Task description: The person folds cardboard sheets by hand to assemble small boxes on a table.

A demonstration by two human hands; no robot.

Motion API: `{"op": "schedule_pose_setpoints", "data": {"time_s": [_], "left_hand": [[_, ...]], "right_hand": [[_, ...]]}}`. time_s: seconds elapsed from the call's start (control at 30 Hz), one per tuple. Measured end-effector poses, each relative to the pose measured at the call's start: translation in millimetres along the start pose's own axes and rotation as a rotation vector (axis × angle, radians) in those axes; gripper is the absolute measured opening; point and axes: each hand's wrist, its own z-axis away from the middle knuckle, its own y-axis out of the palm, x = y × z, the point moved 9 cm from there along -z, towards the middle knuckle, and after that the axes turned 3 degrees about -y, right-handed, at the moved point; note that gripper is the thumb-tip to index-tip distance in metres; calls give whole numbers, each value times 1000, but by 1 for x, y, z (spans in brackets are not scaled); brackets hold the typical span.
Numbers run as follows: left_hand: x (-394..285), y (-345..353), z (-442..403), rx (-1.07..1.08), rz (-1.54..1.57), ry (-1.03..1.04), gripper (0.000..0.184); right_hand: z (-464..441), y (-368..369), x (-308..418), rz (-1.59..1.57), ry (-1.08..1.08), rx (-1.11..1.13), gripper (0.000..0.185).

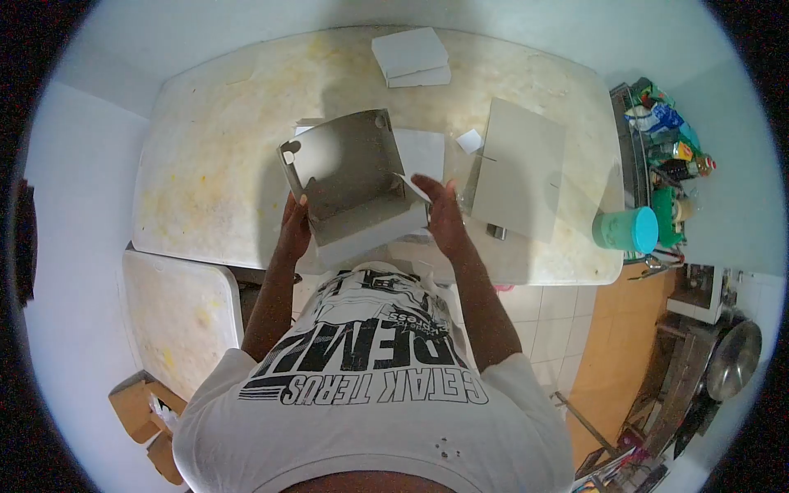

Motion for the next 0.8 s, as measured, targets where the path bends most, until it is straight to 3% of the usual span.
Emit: {"op": "schedule_pose_setpoints", "data": {"time_s": [0.2,0.3,0.6,0.8], "left_hand": [[0,16,5,56,-67,-50,57],[2,14,3,29,-337,-27,59],[2,36,17,123,-261,-88,62],[9,24,17,127,-263,-90,59]], "right_hand": [[-19,11,21,210,-31,-5,67],[-15,15,18,141,26,16,50],[-7,-3,-9,313,17,-143,56],[8,25,27,258,-119,30,56]]}}
